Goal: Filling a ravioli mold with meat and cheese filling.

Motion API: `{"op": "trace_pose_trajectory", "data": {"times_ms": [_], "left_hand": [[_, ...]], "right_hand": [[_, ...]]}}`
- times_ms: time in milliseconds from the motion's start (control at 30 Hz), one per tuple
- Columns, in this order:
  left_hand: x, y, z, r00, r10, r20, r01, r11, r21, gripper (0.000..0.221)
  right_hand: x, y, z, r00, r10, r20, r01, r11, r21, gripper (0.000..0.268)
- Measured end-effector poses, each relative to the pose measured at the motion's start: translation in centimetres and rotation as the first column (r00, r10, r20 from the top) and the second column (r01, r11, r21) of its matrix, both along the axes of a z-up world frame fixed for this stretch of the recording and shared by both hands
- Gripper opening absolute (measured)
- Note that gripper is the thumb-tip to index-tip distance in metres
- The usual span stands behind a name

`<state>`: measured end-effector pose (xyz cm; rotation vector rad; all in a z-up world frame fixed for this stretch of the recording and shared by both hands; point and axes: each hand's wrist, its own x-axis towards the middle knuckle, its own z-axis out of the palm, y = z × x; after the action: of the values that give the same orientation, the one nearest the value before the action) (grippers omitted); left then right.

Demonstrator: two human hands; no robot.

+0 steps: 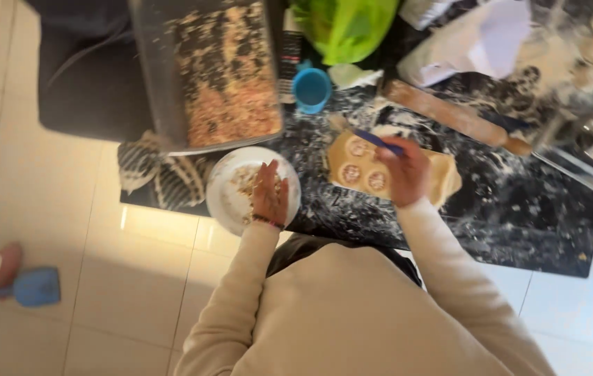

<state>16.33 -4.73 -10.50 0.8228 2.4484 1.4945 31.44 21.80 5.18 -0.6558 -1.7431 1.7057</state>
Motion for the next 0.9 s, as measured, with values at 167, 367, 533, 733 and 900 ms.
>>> {"op": "trace_pose_trajectory", "data": {"times_ms": [167, 367, 533, 733, 900], "left_hand": [[-1.0, -6.0, 2.8, 0.963, 0.137, -0.23, -0.181, 0.967, -0.178, 0.034], [-0.7, -10.8, -1.0, 0.979, 0.192, -0.075, -0.205, 0.932, -0.299, 0.03], [-0.4, -11.5, -1.7, 0.986, 0.159, 0.052, -0.125, 0.909, -0.398, 0.03], [0.2, -13.2, -1.2, 0.992, 0.127, -0.02, -0.125, 0.913, -0.389, 0.031], [1.4, -13.2, -2.0, 0.988, 0.031, -0.15, -0.094, 0.898, -0.43, 0.024]], "right_hand": [[-12.2, -3.9, 0.3, 0.964, 0.265, -0.008, -0.263, 0.959, 0.105, 0.023], [-18.6, -5.8, -5.4, 0.883, 0.347, 0.317, -0.466, 0.733, 0.495, 0.013], [-17.8, -5.9, -5.2, 0.85, 0.446, 0.279, -0.517, 0.615, 0.595, 0.012], [-11.1, -5.9, -4.1, 0.847, 0.276, 0.455, -0.496, 0.717, 0.489, 0.038], [-5.5, -8.7, -7.5, 0.841, 0.152, 0.519, -0.38, 0.849, 0.368, 0.031]]}}
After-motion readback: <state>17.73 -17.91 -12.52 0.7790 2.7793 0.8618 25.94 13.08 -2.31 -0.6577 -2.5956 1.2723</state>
